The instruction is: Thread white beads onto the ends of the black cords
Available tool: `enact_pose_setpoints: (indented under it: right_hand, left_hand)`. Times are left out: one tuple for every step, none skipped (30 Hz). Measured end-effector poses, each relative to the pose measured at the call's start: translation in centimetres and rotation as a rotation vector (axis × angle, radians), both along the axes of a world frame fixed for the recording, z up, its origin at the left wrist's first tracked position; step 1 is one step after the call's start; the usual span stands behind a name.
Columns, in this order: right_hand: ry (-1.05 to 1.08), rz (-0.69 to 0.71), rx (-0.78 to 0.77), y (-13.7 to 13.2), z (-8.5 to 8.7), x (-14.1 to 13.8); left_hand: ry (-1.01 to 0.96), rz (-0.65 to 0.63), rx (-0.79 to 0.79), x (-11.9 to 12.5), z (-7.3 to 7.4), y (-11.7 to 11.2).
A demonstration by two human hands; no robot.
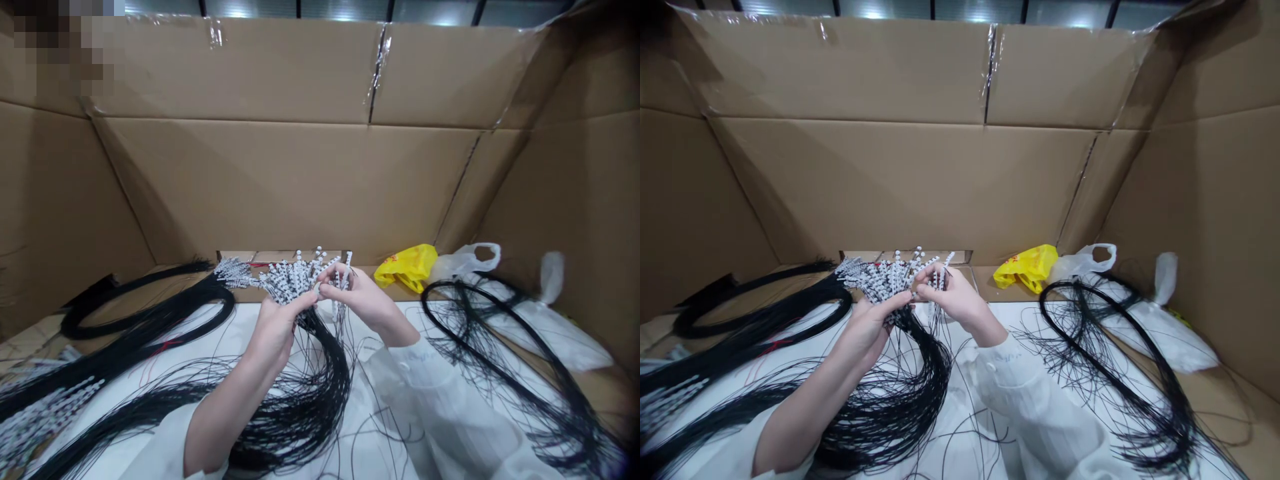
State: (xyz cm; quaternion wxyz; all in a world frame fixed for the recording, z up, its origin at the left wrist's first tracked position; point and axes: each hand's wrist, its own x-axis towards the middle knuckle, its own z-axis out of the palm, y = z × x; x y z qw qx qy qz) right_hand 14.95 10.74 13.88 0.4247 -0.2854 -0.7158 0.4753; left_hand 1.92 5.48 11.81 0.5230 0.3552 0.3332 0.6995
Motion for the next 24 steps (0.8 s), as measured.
enact_pose_setpoints:
  right_hand:
    - [-0.014,-0.056,0.041,-0.1,-0.1,-0.2]
    - [-0.031,-0.114,0.087,-0.2,-0.2,-0.3]
    - [-0.046,-0.163,0.130,-0.3,-0.4,-0.4]
    - [-0.060,-0.193,0.166,-0.3,-0.4,-0.5]
    - [-0.065,-0.200,0.188,-0.4,-0.5,-0.5]
    - [-0.062,-0.183,0.195,-0.4,-0.5,-0.5]
    - [-0.051,-0.153,0.186,-0.4,-0.5,-0.4]
    - [-0.035,-0.118,0.165,-0.3,-0.4,-0.3]
    - [-0.013,-0.089,0.135,-0.3,-0.3,-0.1]
    - [0.006,-0.066,0.103,-0.3,-0.1,0.1]
    - [0.013,-0.050,0.077,-0.3,0.1,0.4]
    - [0.001,-0.045,0.064,-0.3,0.2,0.6]
    - [-0.033,-0.047,0.071,-0.4,0.4,0.9]
    - [-0.083,-0.057,0.094,-0.4,0.7,1.3]
    - [-0.148,-0.070,0.126,-0.5,0.9,1.6]
    - [-0.216,-0.081,0.153,-0.7,1.1,1.9]
    - [-0.277,-0.089,0.169,-0.8,1.3,2.2]
    - [-0.327,-0.087,0.171,-1.0,1.5,2.5]
    - [-0.364,-0.070,0.163,-1.1,1.7,2.7]
    - [-0.388,-0.045,0.151,-1.3,1.9,2.9]
    - [-0.398,-0.018,0.142,-1.5,2.0,3.0]
    - [-0.397,0.007,0.139,-1.6,2.1,3.1]
    - [-0.391,0.026,0.138,-1.7,2.2,3.2]
    - [-0.377,0.036,0.136,-1.7,2.1,3.1]
  left_hand:
    - [0.016,-0.029,0.004,0.0,0.0,-0.1]
    - [0.037,-0.053,0.016,0.0,0.1,-0.1]
    - [0.060,-0.070,0.035,0.0,0.1,-0.1]
    - [0.082,-0.074,0.054,0.0,0.1,-0.1]
    - [0.100,-0.065,0.069,0.0,0.0,-0.1]
    - [0.110,-0.049,0.078,0.1,0.0,0.0]
    - [0.111,-0.029,0.081,0.1,0.0,0.1]
    - [0.102,-0.007,0.085,0.1,0.0,0.2]
    - [0.087,0.019,0.092,0.1,-0.1,0.3]
    - [0.072,0.044,0.098,0.0,-0.1,0.4]
    - [0.059,0.071,0.095,-0.1,-0.1,0.5]
    - [0.048,0.097,0.083,-0.2,-0.1,0.6]
    - [0.038,0.122,0.067,-0.3,-0.1,0.6]
    - [0.029,0.140,0.049,-0.4,-0.1,0.7]
    - [0.021,0.152,0.033,-0.5,-0.1,0.7]
    - [0.015,0.158,0.022,-0.6,0.0,0.6]
    - [0.011,0.160,0.017,-0.7,0.1,0.6]
    - [0.010,0.162,0.013,-0.7,0.1,0.6]
    - [0.013,0.166,0.006,-0.7,0.2,0.6]
    - [0.017,0.171,0.002,-0.7,0.2,0.6]
    - [0.021,0.173,0.001,-0.8,0.2,0.6]
    - [0.024,0.171,0.001,-0.8,0.2,0.6]
    - [0.027,0.166,0.006,-0.8,0.2,0.6]
    - [0.030,0.160,0.016,-0.8,0.1,0.6]
